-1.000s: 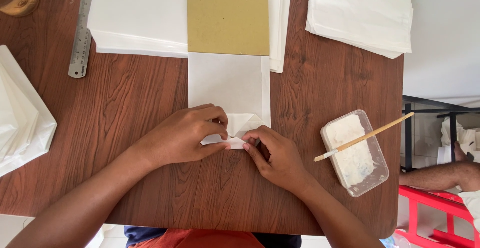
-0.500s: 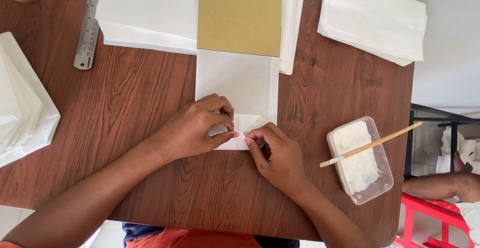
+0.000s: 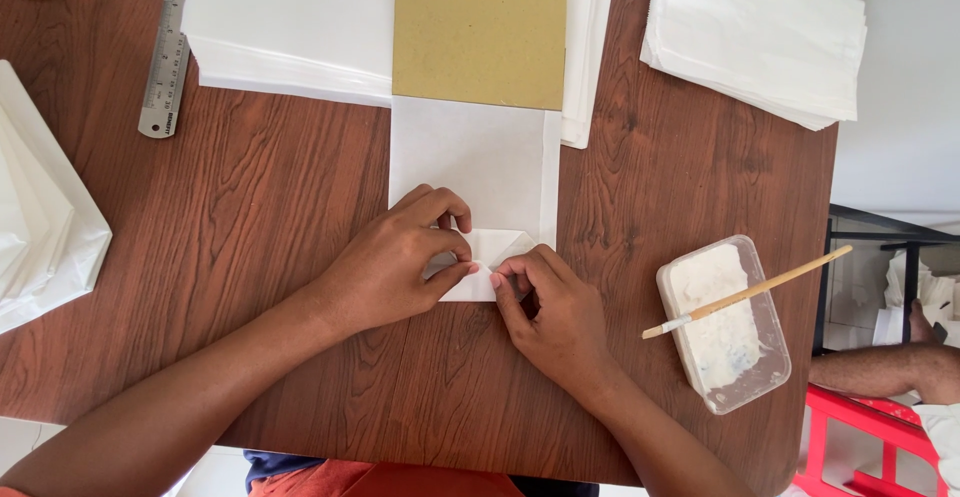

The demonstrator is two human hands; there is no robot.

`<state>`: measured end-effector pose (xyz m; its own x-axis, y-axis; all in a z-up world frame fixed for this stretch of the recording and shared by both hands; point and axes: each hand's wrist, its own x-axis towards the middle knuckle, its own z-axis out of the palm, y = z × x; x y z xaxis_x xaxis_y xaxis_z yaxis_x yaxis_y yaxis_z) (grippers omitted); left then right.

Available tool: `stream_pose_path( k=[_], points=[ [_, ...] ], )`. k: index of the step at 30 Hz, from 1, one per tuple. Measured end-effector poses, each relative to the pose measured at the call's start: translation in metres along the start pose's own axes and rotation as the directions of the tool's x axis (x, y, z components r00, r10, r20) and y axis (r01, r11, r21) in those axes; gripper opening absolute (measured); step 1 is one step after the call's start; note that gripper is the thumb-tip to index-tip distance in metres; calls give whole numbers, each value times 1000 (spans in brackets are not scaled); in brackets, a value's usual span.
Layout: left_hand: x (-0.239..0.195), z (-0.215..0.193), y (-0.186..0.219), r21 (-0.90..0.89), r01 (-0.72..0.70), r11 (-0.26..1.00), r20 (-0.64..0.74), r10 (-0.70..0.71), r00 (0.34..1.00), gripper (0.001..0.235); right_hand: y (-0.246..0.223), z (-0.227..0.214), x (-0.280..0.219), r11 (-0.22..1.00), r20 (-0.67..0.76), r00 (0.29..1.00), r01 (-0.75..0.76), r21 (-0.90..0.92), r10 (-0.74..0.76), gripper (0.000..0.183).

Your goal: A person is manually assembling a paper bag by folding paper and applying glue with a brush.

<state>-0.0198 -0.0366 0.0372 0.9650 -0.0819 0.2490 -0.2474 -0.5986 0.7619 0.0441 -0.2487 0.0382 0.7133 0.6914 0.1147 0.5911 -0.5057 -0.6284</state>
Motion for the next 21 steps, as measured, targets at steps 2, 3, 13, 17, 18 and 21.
stream_pose_path(
  k=[2,3,13,17,18,21],
  points=[
    [0,2,3,11,10,1000,-18,-10,1000,4,1,-1,1,1000,5,1000,2,-15,-2,6],
    [0,4,4,23,16,1000,-37,-16,999,6,1,-1,1,999,7,1000,4,-31,-4,7],
    [2,9,3,66,82,994,-37,-79,996,7,-8,-3,3,998,16,1000,-21,-51,22,7],
    [6,6,2,3,79,997,-30,-79,996,6,-8,-3,3,997,18,999,-44,-56,46,7],
    [7,4,2,-16,84,996,-20,-84,996,6,-9,-3,3,997,18,999,-49,-56,50,7],
    [11,-5,1,-147,133,980,-1,-134,991,9,-7,-2,2,997,23,998,-49,-54,50,7]
  ],
)
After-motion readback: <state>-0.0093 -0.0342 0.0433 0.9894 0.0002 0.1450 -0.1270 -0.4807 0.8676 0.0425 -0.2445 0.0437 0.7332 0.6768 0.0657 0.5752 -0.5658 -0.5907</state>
